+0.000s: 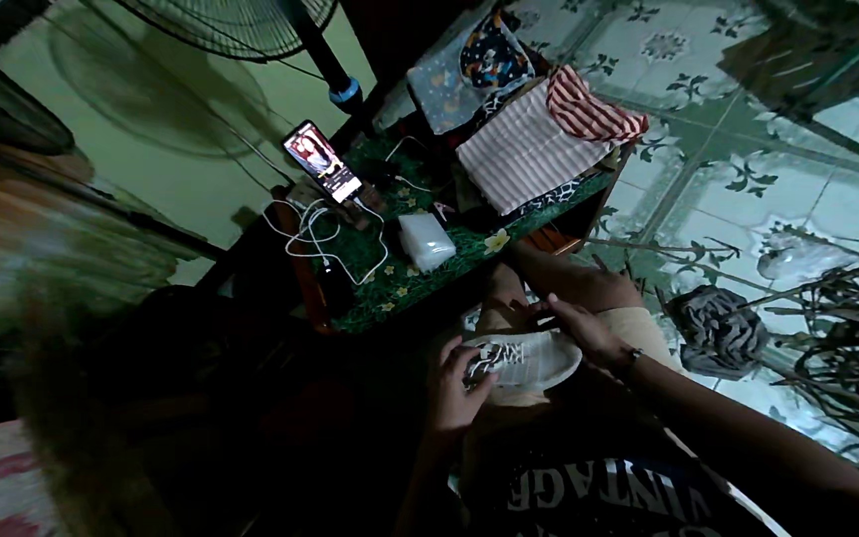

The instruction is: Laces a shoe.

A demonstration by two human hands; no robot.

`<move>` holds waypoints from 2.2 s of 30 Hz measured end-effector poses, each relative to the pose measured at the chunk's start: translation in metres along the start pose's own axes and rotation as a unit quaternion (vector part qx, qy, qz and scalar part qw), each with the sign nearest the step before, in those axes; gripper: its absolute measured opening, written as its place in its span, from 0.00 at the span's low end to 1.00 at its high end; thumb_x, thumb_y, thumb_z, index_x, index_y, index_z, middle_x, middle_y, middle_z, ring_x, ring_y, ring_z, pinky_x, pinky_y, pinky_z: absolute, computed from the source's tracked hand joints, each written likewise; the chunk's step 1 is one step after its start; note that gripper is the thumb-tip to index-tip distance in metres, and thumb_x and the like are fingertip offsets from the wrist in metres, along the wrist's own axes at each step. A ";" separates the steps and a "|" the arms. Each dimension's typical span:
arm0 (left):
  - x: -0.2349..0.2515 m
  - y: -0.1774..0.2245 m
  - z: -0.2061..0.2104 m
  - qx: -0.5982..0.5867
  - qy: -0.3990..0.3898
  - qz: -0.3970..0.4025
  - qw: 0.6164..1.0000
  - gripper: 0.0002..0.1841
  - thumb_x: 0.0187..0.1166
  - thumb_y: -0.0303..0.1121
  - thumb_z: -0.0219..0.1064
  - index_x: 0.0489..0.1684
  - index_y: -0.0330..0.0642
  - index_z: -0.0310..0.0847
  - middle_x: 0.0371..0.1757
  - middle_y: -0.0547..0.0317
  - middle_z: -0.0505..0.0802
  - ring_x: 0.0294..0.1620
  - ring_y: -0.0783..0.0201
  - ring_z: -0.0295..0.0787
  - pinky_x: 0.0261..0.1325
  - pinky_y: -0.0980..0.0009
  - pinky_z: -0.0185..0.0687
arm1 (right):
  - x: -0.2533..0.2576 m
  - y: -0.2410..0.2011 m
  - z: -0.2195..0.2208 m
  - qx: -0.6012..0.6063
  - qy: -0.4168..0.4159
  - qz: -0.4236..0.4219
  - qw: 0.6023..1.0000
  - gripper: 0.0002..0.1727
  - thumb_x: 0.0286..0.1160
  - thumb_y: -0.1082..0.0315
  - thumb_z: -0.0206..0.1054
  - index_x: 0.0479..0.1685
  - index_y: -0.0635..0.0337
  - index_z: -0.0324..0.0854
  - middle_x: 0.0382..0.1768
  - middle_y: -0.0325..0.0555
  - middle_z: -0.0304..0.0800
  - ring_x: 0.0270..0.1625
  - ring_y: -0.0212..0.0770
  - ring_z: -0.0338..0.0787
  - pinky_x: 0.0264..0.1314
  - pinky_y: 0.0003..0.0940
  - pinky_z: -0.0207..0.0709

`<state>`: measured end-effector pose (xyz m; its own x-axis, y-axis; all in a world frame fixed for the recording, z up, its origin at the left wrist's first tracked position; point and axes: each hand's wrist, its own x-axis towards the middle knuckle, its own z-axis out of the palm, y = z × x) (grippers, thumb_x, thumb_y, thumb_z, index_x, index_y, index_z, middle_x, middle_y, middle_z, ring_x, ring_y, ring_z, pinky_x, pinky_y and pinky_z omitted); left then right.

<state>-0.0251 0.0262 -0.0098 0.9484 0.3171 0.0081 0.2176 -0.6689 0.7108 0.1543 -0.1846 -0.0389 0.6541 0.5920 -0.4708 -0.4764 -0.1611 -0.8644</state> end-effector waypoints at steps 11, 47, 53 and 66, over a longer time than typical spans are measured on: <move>-0.007 0.019 0.002 -0.031 0.019 0.053 0.998 0.27 0.60 0.41 0.81 0.60 0.39 0.88 0.79 0.36 0.78 0.81 0.42 0.72 0.81 0.48 0.70 | 0.057 -0.035 0.002 -0.314 -0.008 -0.171 0.934 0.25 0.76 0.59 0.75 0.65 0.69 0.82 0.67 0.66 0.81 0.69 0.59 0.83 0.75 0.54 0.75; 0.001 -0.009 -0.011 -0.158 0.044 0.108 0.981 0.18 0.82 0.44 0.61 0.41 0.40 0.92 0.83 0.49 0.77 0.86 0.53 0.67 0.85 0.55 0.67 | -0.033 -0.037 0.010 -0.228 -0.091 -0.060 0.968 0.24 0.86 0.48 0.63 0.42 0.62 0.88 0.28 0.42 0.87 0.28 0.32 0.84 0.34 0.30 0.82; 0.005 0.008 -0.006 -0.150 0.025 0.062 0.986 0.10 0.76 0.39 0.71 0.35 0.41 0.92 0.83 0.52 0.77 0.88 0.54 0.64 0.86 0.55 0.66 | -0.061 -0.021 0.013 -0.209 -0.140 -0.030 0.967 0.23 0.88 0.48 0.59 0.47 0.60 0.87 0.35 0.35 0.87 0.37 0.23 0.84 0.47 0.26 0.81; -0.002 0.048 -0.014 -0.055 0.097 0.048 0.993 0.08 0.80 0.39 0.68 0.38 0.47 0.90 0.78 0.54 0.77 0.84 0.52 0.64 0.83 0.49 0.65 | -0.068 -0.003 0.016 -0.159 -0.120 -0.070 0.977 0.22 0.82 0.47 0.65 0.57 0.57 0.87 0.43 0.34 0.90 0.45 0.24 0.86 0.54 0.28 0.82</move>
<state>-0.0194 0.0030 0.0347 0.8991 0.3862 0.2061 0.0928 -0.6284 0.7724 0.1015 -0.2117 -0.0009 0.5244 0.7880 -0.3227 -0.1611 -0.2803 -0.9463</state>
